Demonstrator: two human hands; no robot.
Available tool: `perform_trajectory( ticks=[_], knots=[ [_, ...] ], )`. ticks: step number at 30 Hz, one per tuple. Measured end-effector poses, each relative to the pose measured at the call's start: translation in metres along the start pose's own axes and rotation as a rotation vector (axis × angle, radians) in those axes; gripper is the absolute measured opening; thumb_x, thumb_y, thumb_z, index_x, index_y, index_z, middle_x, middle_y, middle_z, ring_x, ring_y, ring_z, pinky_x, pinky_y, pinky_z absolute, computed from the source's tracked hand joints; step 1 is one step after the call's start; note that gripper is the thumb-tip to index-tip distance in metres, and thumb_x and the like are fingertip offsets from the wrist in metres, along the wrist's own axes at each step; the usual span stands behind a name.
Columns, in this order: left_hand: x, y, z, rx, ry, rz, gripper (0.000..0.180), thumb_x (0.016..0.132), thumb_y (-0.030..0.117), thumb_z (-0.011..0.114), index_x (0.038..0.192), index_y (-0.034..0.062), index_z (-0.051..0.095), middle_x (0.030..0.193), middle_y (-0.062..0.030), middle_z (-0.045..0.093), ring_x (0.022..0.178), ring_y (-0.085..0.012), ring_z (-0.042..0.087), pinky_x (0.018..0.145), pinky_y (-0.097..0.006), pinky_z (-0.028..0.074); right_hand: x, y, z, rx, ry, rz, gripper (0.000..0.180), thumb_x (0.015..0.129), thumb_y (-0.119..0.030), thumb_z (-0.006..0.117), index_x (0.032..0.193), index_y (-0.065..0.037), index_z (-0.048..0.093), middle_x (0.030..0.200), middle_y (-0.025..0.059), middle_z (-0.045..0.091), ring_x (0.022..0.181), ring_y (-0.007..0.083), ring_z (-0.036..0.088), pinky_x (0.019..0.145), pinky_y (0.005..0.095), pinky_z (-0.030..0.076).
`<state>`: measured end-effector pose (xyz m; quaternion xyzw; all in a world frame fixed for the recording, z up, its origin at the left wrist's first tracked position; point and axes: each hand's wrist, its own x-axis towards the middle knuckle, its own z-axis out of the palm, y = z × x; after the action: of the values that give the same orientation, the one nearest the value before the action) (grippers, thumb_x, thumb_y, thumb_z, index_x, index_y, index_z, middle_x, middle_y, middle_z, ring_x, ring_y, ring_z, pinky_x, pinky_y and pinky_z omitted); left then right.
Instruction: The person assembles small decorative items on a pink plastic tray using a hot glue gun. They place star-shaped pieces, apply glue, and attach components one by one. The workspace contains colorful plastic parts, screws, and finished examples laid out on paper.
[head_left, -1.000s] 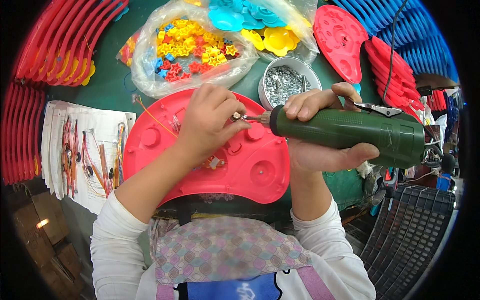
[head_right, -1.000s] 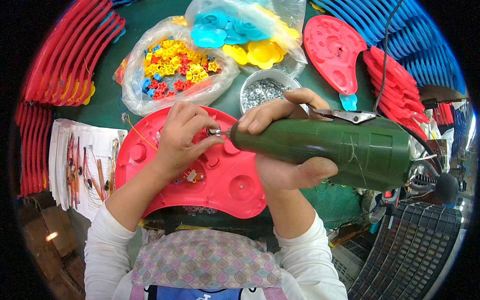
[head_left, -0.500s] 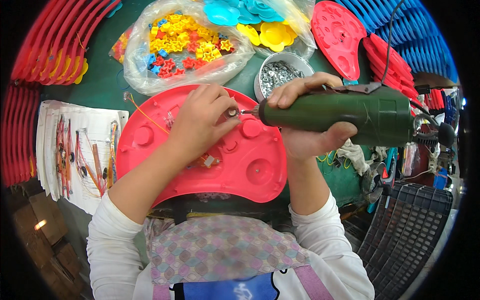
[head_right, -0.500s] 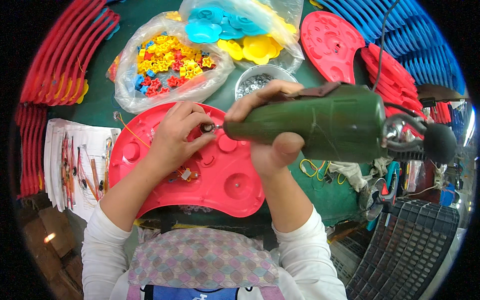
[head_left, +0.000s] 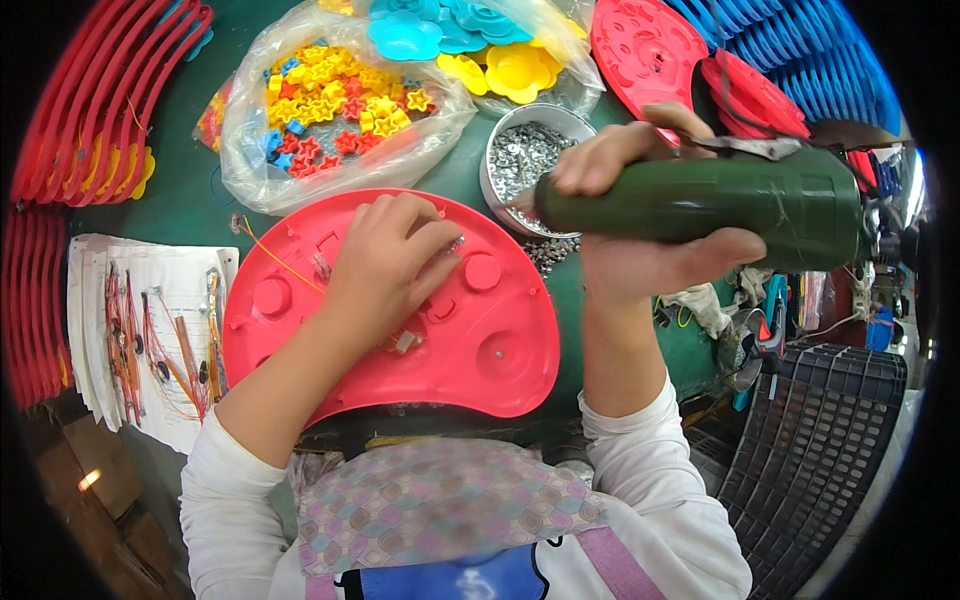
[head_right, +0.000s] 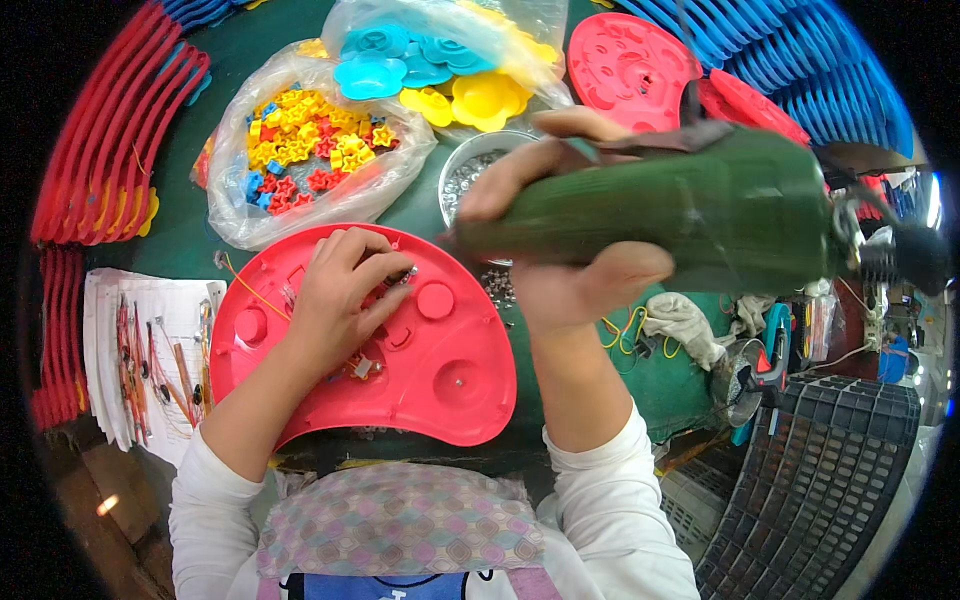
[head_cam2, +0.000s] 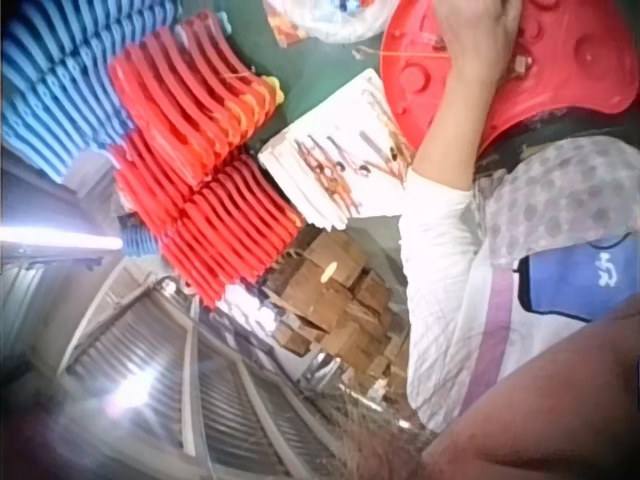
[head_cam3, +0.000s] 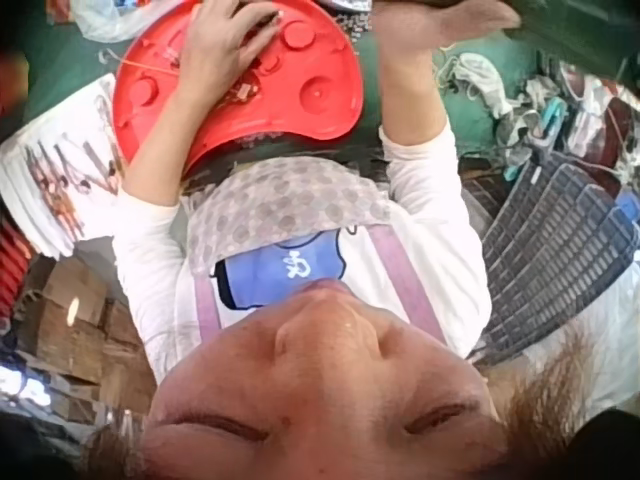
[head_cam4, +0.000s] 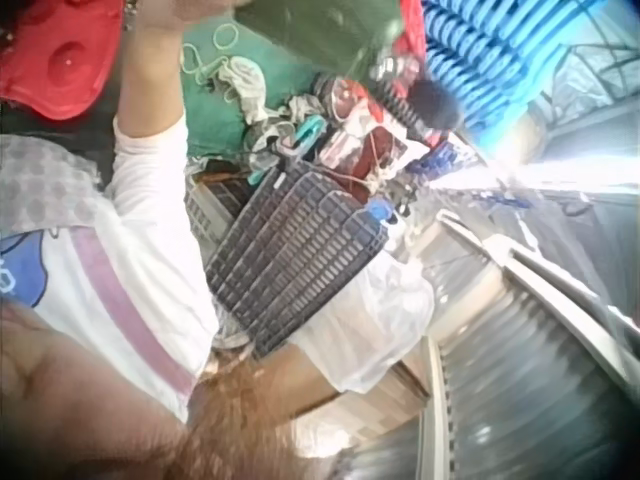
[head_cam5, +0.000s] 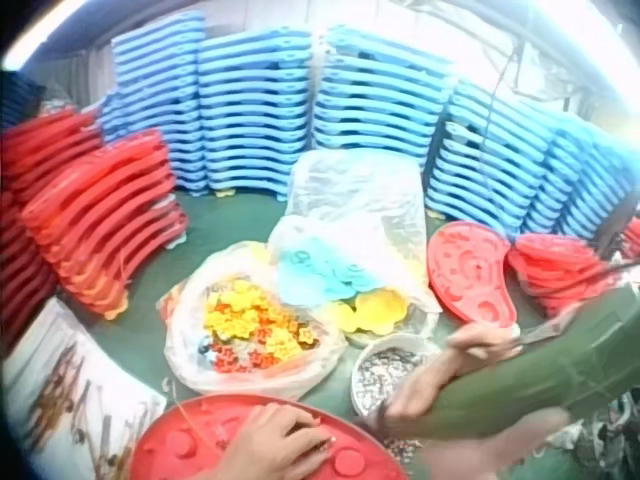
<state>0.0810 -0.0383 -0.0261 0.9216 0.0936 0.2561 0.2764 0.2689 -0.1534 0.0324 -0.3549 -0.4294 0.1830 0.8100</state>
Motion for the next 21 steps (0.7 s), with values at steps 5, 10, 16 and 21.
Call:
perform_trajectory(
  ticks=[5,10,16,21],
  knots=[
    [0.002,0.016,0.005,0.017,0.001,-0.05,0.02,0.08,0.013,0.078,0.098,0.008,0.069,0.1,-0.0093,0.058,0.094,-0.0301,0.057,0.082,-0.043,0.046,-0.006,-0.001,-0.024,-0.189,0.177,-0.025,0.102,0.083,-0.088,0.05,0.127,0.004,0.045,0.078,0.0119,0.064,0.07,0.0214,0.066,0.068,0.0334,0.055],
    [0.03,0.014,0.002,0.007,0.079,-0.035,0.015,0.08,0.012,0.078,0.09,0.0058,0.069,0.094,-0.0088,0.059,0.095,-0.0303,0.057,0.083,-0.044,0.047,-0.015,0.017,-0.032,-0.272,0.175,0.026,0.096,0.087,-0.083,0.052,0.126,0.004,0.044,0.079,0.0129,0.065,0.071,0.0204,0.066,0.071,0.0311,0.054],
    [0.08,0.009,0.028,0.01,-0.051,0.11,0.021,0.079,0.012,0.081,0.098,0.0082,0.073,0.096,-0.0063,0.068,0.098,-0.0286,0.058,0.089,-0.041,0.046,-0.006,-0.005,-0.031,-0.048,0.174,-0.083,0.109,0.079,-0.095,0.044,0.128,0.002,0.048,0.077,0.0122,0.063,0.069,0.0245,0.065,0.069,0.0386,0.054],
    [0.09,0.006,0.043,0.029,-0.079,0.155,0.02,0.076,0.018,0.084,0.093,0.013,0.076,0.096,-0.0029,0.068,0.1,-0.0265,0.058,0.09,-0.042,0.044,-0.002,-0.014,-0.034,0.005,0.088,-0.197,0.113,0.077,-0.098,0.039,0.129,0.001,0.051,0.075,0.0109,0.061,0.068,0.0252,0.064,0.068,0.0407,0.053]
  ],
)
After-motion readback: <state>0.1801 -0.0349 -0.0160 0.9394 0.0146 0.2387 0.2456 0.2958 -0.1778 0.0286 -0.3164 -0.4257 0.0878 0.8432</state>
